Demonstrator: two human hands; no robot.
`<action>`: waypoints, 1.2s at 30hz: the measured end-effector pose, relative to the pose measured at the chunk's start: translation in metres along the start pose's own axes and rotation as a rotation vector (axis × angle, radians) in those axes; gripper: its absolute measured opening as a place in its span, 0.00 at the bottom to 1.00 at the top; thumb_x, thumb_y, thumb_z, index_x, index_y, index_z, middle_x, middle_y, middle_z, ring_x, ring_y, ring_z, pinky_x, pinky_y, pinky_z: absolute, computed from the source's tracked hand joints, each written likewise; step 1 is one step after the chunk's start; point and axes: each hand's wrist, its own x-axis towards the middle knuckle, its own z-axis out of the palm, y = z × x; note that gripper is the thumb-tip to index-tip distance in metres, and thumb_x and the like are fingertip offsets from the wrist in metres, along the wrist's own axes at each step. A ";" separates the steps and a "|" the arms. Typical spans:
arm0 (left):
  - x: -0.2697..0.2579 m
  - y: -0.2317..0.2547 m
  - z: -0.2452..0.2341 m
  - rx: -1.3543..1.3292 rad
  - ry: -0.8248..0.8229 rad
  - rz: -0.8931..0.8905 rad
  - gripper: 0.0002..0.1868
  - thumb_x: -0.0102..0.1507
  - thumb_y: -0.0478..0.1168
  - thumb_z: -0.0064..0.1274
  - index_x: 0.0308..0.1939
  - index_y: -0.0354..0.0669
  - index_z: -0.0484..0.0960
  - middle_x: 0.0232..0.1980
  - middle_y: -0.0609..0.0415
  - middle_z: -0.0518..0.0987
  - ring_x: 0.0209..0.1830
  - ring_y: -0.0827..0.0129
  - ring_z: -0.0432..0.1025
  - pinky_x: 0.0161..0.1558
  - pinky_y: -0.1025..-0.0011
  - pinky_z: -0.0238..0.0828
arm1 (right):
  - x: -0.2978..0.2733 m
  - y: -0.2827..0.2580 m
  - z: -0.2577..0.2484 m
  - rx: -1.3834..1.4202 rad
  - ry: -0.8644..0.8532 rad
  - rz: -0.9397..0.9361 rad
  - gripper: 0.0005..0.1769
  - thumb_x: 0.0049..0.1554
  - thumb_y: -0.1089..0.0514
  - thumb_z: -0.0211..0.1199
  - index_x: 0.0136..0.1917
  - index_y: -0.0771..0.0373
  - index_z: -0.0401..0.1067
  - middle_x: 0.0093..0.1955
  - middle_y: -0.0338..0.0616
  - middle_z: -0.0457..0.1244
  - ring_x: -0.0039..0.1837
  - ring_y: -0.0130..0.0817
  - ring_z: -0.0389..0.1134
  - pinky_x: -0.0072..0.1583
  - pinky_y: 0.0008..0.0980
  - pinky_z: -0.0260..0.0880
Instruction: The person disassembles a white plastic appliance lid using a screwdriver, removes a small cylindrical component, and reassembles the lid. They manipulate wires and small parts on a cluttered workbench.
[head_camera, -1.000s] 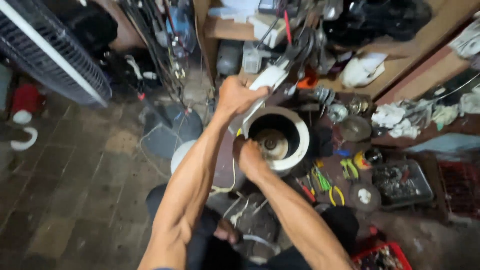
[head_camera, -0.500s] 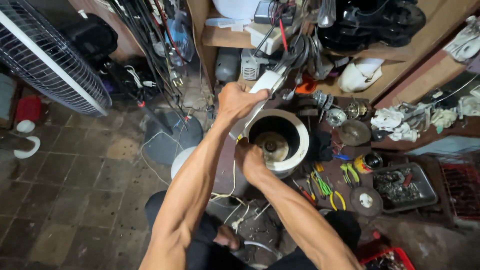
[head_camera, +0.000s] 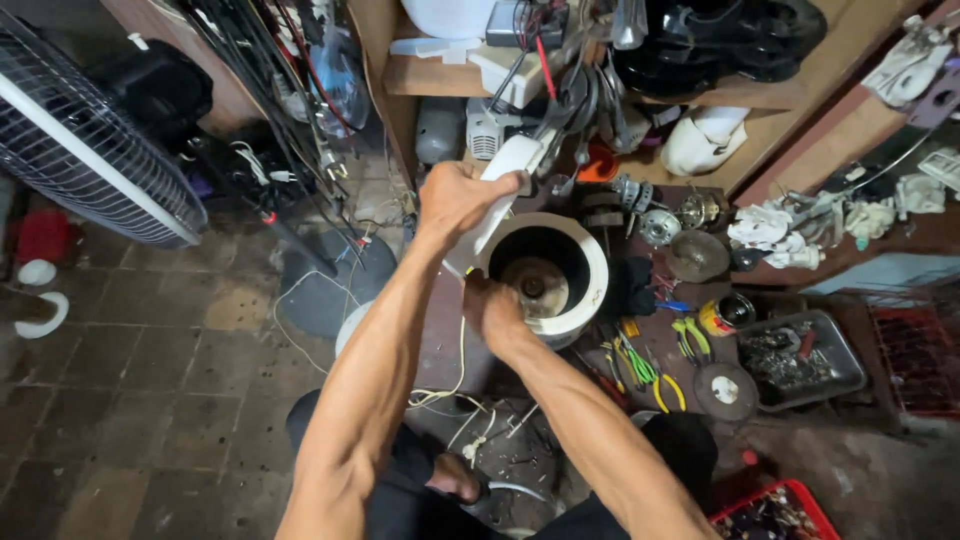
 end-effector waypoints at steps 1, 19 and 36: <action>0.002 -0.001 0.001 -0.001 -0.002 -0.003 0.26 0.40 0.61 0.70 0.18 0.44 0.79 0.23 0.47 0.78 0.29 0.61 0.77 0.32 0.66 0.72 | -0.006 0.002 -0.002 -0.001 -0.003 0.002 0.15 0.60 0.52 0.49 0.51 0.64 0.70 0.41 0.53 0.71 0.49 0.55 0.75 0.48 0.53 0.76; -0.009 0.012 -0.005 0.009 -0.015 -0.026 0.27 0.40 0.60 0.70 0.16 0.42 0.77 0.20 0.48 0.77 0.26 0.61 0.77 0.30 0.68 0.71 | -0.026 0.000 -0.006 0.267 0.066 -0.066 0.19 0.62 0.52 0.51 0.47 0.72 0.71 0.40 0.67 0.69 0.48 0.64 0.73 0.47 0.57 0.75; -0.054 -0.081 -0.031 0.088 -0.237 0.622 0.55 0.43 0.35 0.70 0.74 0.42 0.62 0.71 0.41 0.68 0.71 0.47 0.60 0.70 0.50 0.59 | -0.051 -0.027 -0.063 0.224 -0.246 0.063 0.28 0.61 0.51 0.40 0.63 0.70 0.70 0.65 0.64 0.64 0.71 0.65 0.60 0.69 0.65 0.55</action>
